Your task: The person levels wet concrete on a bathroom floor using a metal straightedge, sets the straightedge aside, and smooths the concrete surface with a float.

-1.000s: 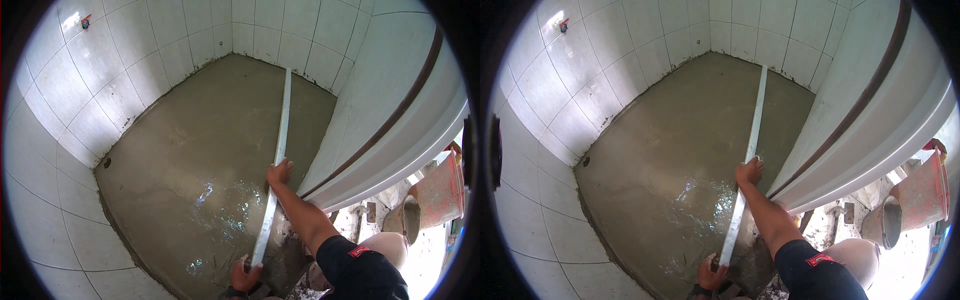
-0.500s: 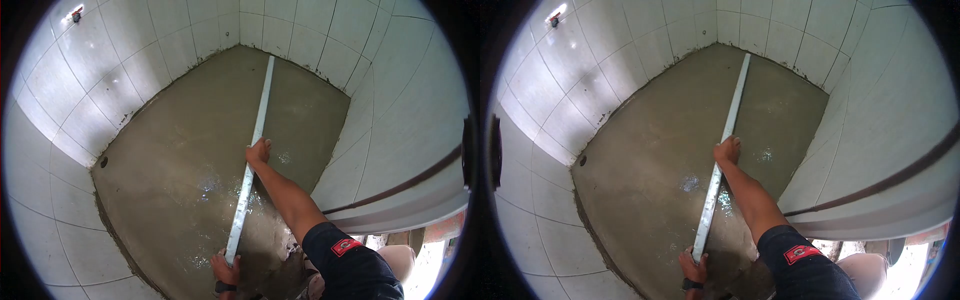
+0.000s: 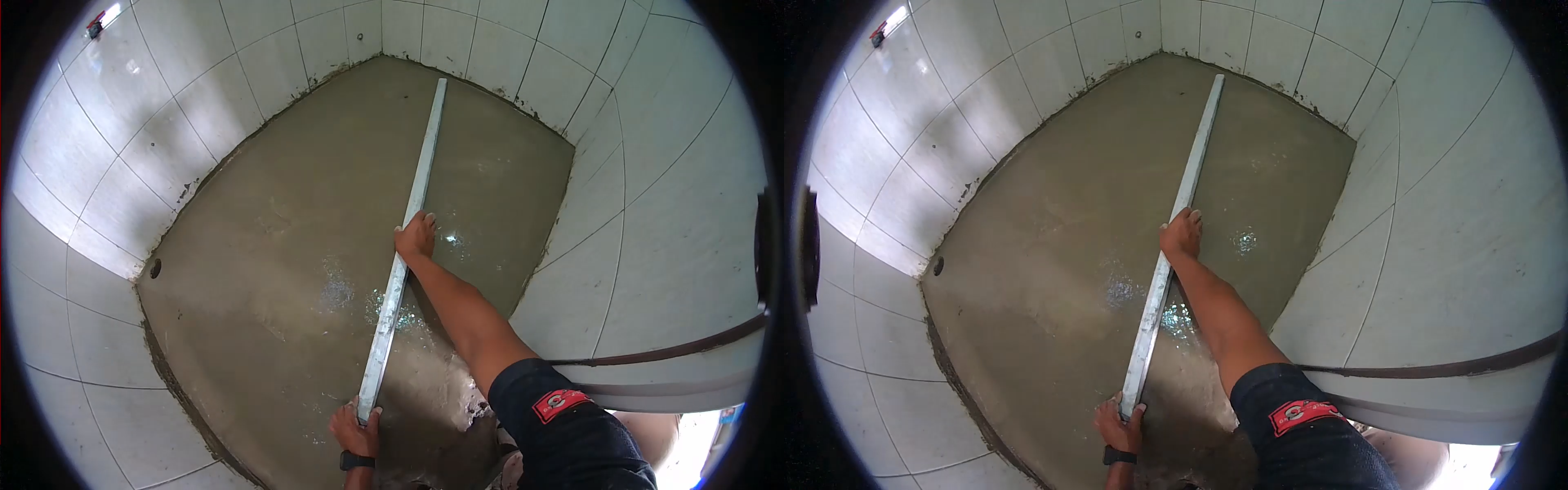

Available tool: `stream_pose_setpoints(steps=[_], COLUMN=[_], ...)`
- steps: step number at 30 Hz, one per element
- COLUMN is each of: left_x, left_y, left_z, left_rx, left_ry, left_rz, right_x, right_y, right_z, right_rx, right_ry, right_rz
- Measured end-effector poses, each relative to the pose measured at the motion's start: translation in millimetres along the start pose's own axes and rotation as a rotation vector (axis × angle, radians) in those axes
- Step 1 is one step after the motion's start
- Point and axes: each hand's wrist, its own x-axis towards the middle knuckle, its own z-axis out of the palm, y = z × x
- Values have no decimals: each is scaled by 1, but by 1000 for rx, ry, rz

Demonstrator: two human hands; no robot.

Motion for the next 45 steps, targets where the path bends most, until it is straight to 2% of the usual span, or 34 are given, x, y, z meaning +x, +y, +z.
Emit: stream_pose_setpoints(steps=[20,22,45], left_x=[3,1,-10], left_y=[-8,-10,-4], left_z=[-11,-9,-11], left_rx=[13,45,70], left_ry=[-95,-60,-132], left_rz=[49,128,151], right_x=[-12,-11,-32], right_y=[49,54,97], right_z=[-43,-46,-79], right_rx=[-103,-116,-170], right_ry=[80,80,196], right_rz=[148,160,322])
